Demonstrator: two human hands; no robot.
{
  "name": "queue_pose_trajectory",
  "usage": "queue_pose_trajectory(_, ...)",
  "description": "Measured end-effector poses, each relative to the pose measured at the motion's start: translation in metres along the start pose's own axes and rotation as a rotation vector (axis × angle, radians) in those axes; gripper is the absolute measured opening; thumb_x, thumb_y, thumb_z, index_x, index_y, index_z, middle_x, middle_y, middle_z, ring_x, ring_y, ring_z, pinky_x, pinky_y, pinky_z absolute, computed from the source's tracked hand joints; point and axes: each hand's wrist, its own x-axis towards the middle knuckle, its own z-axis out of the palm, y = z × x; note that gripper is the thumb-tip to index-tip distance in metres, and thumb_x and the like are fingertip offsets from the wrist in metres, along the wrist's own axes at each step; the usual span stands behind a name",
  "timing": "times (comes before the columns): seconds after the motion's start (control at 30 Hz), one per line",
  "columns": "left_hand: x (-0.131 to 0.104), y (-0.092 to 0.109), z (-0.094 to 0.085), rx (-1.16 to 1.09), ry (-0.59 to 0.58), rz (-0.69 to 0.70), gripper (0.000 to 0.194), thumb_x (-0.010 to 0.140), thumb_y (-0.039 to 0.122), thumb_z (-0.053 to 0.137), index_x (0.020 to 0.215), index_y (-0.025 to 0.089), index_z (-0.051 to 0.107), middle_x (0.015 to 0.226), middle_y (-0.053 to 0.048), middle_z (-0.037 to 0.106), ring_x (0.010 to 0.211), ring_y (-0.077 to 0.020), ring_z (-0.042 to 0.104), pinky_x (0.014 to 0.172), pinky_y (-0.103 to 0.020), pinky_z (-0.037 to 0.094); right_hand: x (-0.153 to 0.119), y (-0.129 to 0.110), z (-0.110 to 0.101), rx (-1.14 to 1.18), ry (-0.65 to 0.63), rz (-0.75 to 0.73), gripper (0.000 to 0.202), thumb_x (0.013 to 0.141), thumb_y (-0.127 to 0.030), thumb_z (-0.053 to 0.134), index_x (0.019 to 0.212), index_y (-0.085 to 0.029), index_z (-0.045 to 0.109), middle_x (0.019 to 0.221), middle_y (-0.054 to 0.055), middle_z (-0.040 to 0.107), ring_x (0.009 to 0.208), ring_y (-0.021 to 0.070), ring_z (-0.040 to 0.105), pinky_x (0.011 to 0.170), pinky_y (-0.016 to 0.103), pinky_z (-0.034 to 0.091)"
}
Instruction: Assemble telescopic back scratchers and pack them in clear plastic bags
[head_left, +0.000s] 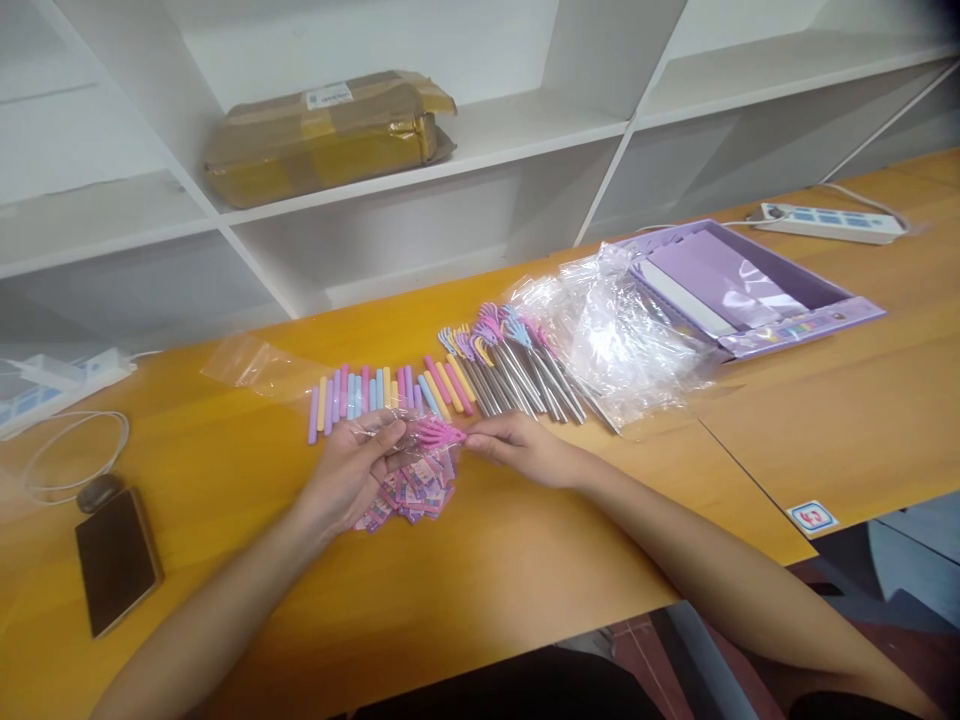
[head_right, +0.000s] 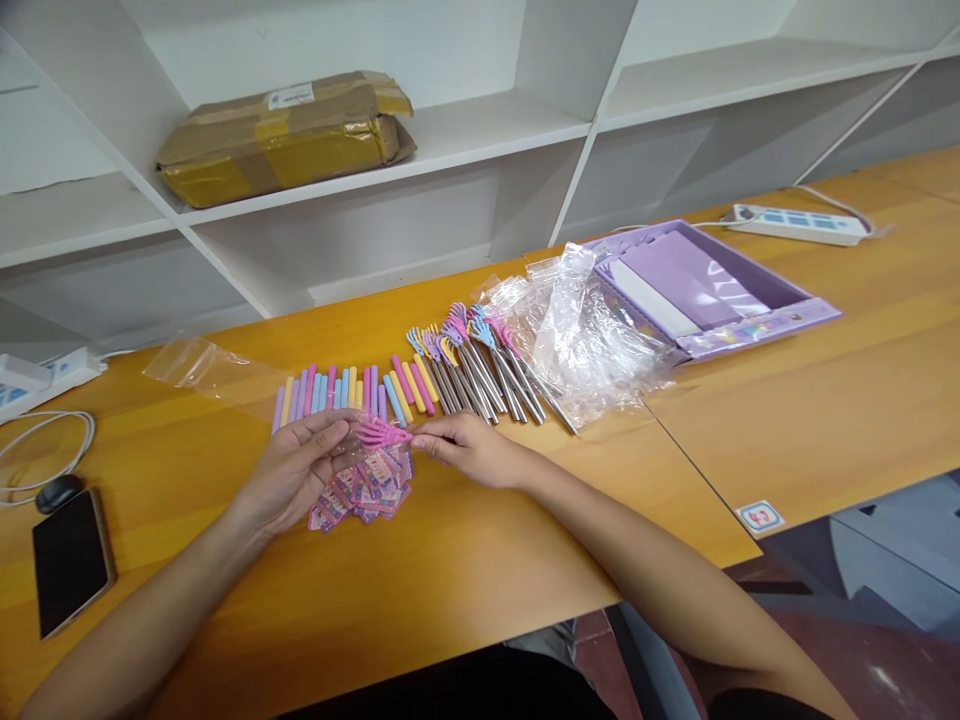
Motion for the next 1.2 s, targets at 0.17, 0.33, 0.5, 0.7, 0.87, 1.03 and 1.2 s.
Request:
queue_pose_trajectory(0.17, -0.002, -0.007, 0.007, 0.029, -0.005, 0.088, 0.037, 0.075, 0.037, 0.101, 0.097, 0.014, 0.084, 0.095, -0.009, 0.083, 0.09, -0.0206, 0.08, 0.084, -0.031, 0.069, 0.0, -0.001, 0.001, -0.019, -0.002, -0.016, 0.058, 0.113, -0.063, 0.045, 0.08, -0.019, 0.061, 0.074, -0.001, 0.049, 0.07, 0.0137, 0.043, 0.07, 0.028, 0.039)
queue_pose_trajectory(0.33, 0.0, -0.018, 0.006, 0.097, -0.031, 0.151, 0.037, 0.083, 0.044, 0.095, 0.103, 0.015, 0.083, 0.108, -0.012, 0.084, 0.103, -0.0261, 0.081, 0.097, -0.042, 0.069, -0.001, 0.001, 0.005, 0.075, 0.03, 0.105, 0.047, 0.11, -0.056, 0.055, 0.136, -0.019, 0.067, 0.086, 0.001, 0.065, 0.072, 0.0155, 0.053, 0.069, 0.029, 0.045)
queue_pose_trajectory(0.5, 0.001, -0.024, 0.0, 0.167, -0.06, 0.179, 0.034, 0.089, 0.042, 0.09, 0.114, 0.019, 0.083, 0.119, -0.01, 0.083, 0.111, -0.0277, 0.08, 0.101, -0.044, 0.067, -0.002, 0.003, 0.008, 0.127, 0.043, 0.169, 0.06, 0.109, -0.05, 0.059, 0.159, -0.017, 0.051, 0.078, -0.002, 0.063, 0.067, 0.0147, 0.051, 0.065, 0.029, 0.044)
queue_pose_trajectory(0.7, 0.001, -0.041, -0.001, 0.235, -0.025, 0.138, 0.036, 0.087, 0.044, 0.091, 0.111, 0.018, 0.084, 0.107, -0.011, 0.084, 0.097, -0.029, 0.081, 0.087, -0.04, 0.069, -0.003, -0.001, 0.011, 0.078, 0.032, 0.175, 0.062, 0.109, -0.046, 0.06, 0.162, -0.017, 0.046, 0.074, -0.004, 0.064, 0.064, 0.0145, 0.053, 0.064, 0.029, 0.044)
queue_pose_trajectory(0.87, 0.003, -0.054, 0.004, 0.172, -0.002, 0.097, 0.04, 0.082, 0.042, 0.095, 0.11, 0.016, 0.083, 0.113, -0.013, 0.084, 0.103, -0.0302, 0.081, 0.092, -0.042, 0.069, -0.003, -0.003, 0.016, 0.011, 0.024, 0.176, 0.063, 0.11, -0.046, 0.058, 0.164, -0.017, 0.042, 0.071, -0.006, 0.062, 0.064, 0.0151, 0.055, 0.065, 0.029, 0.045)
queue_pose_trajectory(1.03, 0.015, -0.022, -0.001, 0.088, 0.092, 0.167, 0.038, 0.074, 0.04, 0.101, 0.095, 0.014, 0.083, 0.101, -0.011, 0.085, 0.095, -0.0263, 0.082, 0.092, -0.041, 0.07, 0.0, -0.003, 0.009, -0.141, 0.171, 0.221, 0.053, 0.11, -0.053, 0.056, 0.149, -0.017, 0.057, 0.088, 0.001, 0.07, 0.073, 0.0165, 0.058, 0.068, 0.029, 0.041)
queue_pose_trajectory(1.2, 0.025, 0.012, -0.013, 0.027, 0.176, 0.338, 0.038, 0.069, 0.04, 0.104, 0.088, 0.015, 0.082, 0.096, -0.008, 0.084, 0.094, -0.0246, 0.082, 0.097, -0.042, 0.07, 0.003, 0.001, -0.003, -0.222, 0.192, 0.192, 0.052, 0.114, -0.059, 0.042, 0.095, -0.018, 0.067, 0.081, 0.001, 0.061, 0.072, 0.0154, 0.053, 0.069, 0.029, 0.037)
